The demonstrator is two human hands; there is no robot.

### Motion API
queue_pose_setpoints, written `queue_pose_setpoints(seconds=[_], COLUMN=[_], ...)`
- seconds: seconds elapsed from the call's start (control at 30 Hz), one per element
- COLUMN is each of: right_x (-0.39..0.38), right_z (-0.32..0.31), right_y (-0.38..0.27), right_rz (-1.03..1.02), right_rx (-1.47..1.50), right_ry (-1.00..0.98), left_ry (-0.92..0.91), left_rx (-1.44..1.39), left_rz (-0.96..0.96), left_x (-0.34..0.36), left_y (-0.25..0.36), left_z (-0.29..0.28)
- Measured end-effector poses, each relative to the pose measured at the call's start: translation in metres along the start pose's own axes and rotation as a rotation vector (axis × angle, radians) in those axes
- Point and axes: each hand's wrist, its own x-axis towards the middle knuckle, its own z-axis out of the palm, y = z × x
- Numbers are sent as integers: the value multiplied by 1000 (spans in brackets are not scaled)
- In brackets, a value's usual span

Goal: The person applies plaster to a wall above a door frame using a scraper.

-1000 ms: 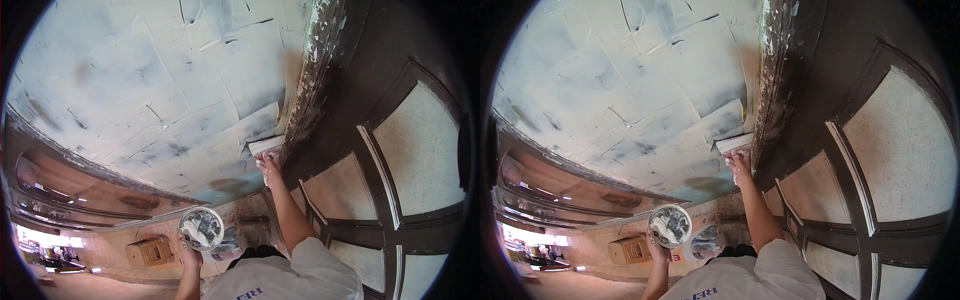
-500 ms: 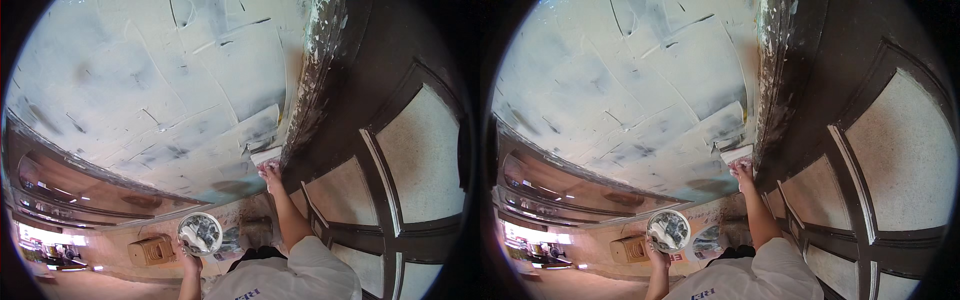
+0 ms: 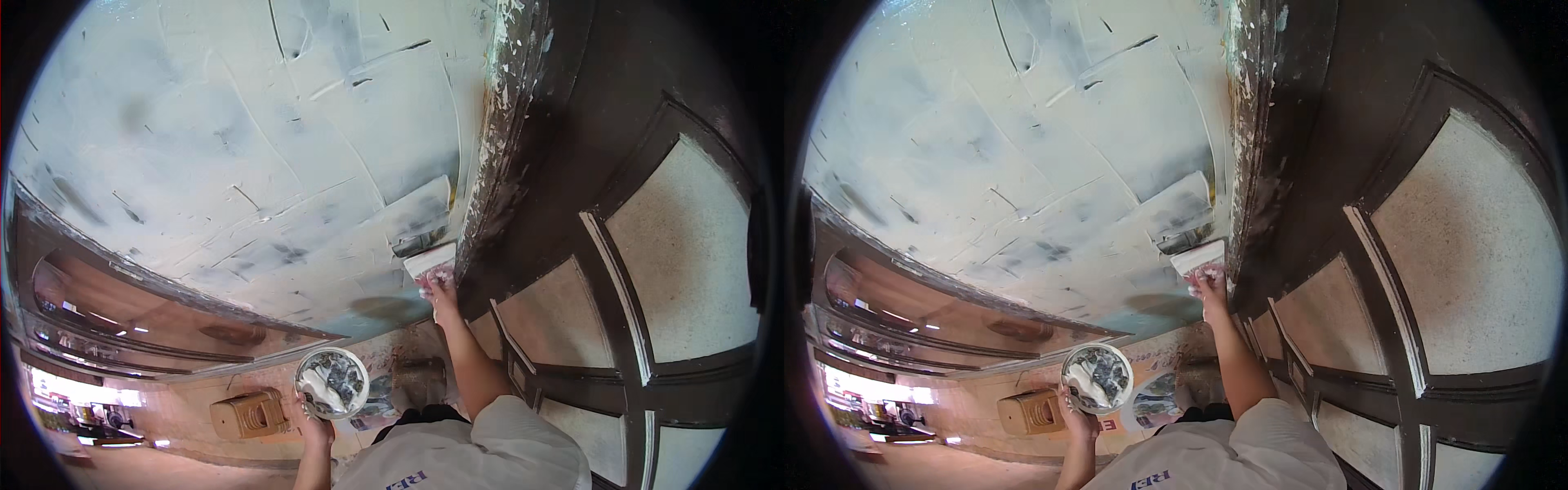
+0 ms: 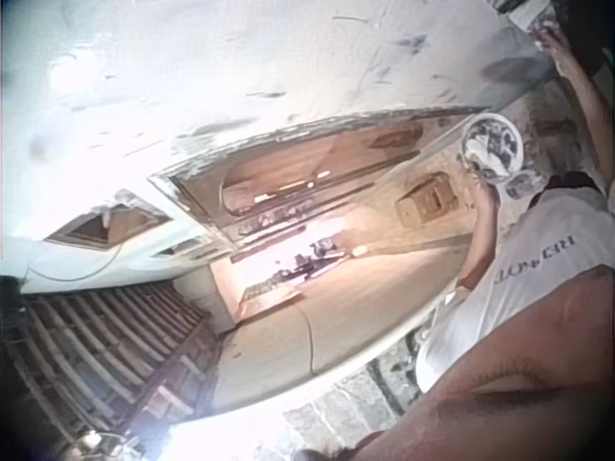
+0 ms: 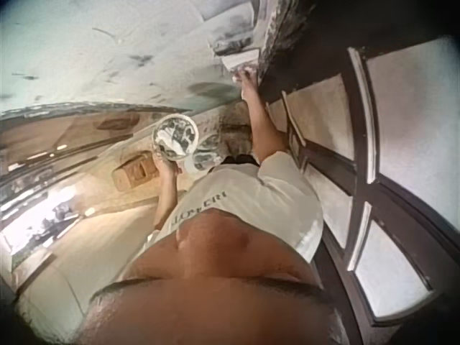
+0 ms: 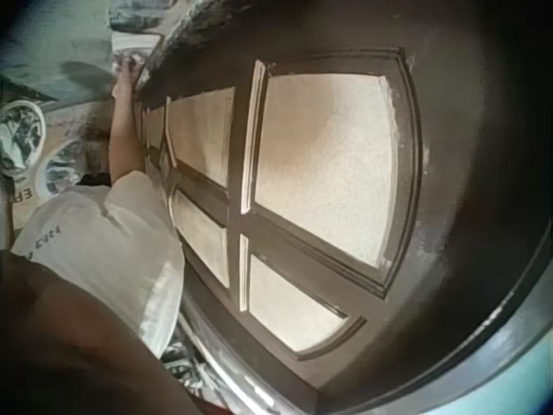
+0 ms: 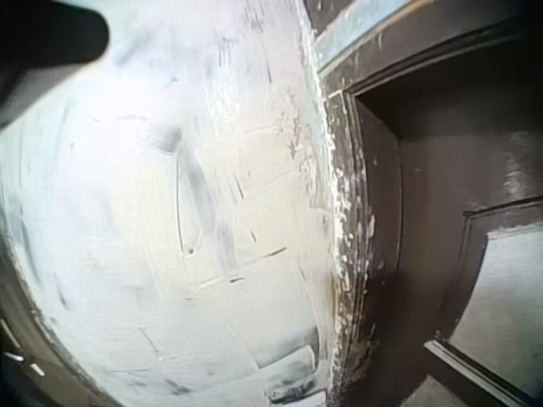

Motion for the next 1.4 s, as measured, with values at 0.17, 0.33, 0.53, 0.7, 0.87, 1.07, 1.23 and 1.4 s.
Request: queue_pose_setpoints(seconds=[0.17, 0.33, 0.53, 0.7, 0.87, 1.07, 1.23, 1.4], right_x=[16, -4, -33, -42, -30, -3, 19, -8], right_z=[23, -4, 40, 107, 114, 56, -1, -32], right_y=[-33, -16, -74, -145, -142, -72, -9, 15], right_rz=[-112, 3, -133, -350, -374, -190, 155, 203], right_rx=[-90, -66, -68, -69, -24, -38, -31, 22], right_ry=[-65, -22, -83, -126, -101, -40, 28, 50], left_ry=[-40, -52, -65, -76, -91, -122, -46, -23], left_rx=[-37, -44, -54, -35, -41, -25, 8, 10], left_rz=[13, 8, 47, 35, 18, 12, -3, 3], left_x=[-2, 4, 1, 0, 4, 1, 6, 10], left_y=[2, -1, 3, 5, 1, 0, -6, -9], left_z=[13, 11, 16, 23, 16, 4, 0, -15])
